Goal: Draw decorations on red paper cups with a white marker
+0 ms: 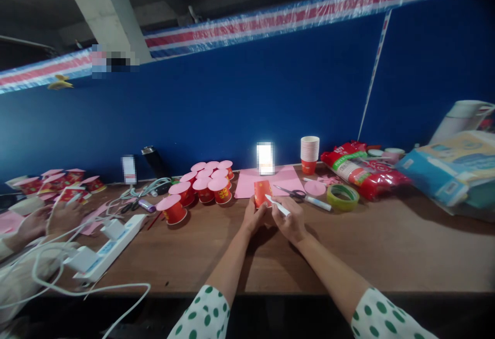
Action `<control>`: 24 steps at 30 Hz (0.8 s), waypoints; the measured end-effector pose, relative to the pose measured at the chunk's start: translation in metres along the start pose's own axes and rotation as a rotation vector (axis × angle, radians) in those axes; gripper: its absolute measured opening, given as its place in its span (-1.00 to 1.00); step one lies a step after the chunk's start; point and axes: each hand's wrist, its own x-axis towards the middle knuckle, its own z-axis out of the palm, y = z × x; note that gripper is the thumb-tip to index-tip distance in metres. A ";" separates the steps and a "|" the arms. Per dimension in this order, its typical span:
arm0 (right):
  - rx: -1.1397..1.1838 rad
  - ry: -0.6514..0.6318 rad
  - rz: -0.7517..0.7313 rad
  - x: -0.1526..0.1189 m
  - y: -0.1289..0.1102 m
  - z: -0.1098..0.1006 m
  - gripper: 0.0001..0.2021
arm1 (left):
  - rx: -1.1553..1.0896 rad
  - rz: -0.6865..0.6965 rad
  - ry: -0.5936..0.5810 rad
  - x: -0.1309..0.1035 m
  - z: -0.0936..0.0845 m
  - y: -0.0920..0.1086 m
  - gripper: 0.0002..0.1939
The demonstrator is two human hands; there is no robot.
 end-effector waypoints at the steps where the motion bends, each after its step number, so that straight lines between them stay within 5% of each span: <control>1: 0.002 -0.004 0.002 0.000 0.000 0.000 -0.83 | 0.007 -0.001 0.004 0.000 0.000 0.001 -0.51; 24: -0.013 -0.011 0.010 -0.001 0.002 -0.001 -0.85 | -0.039 -0.005 0.030 0.001 0.000 -0.005 -0.51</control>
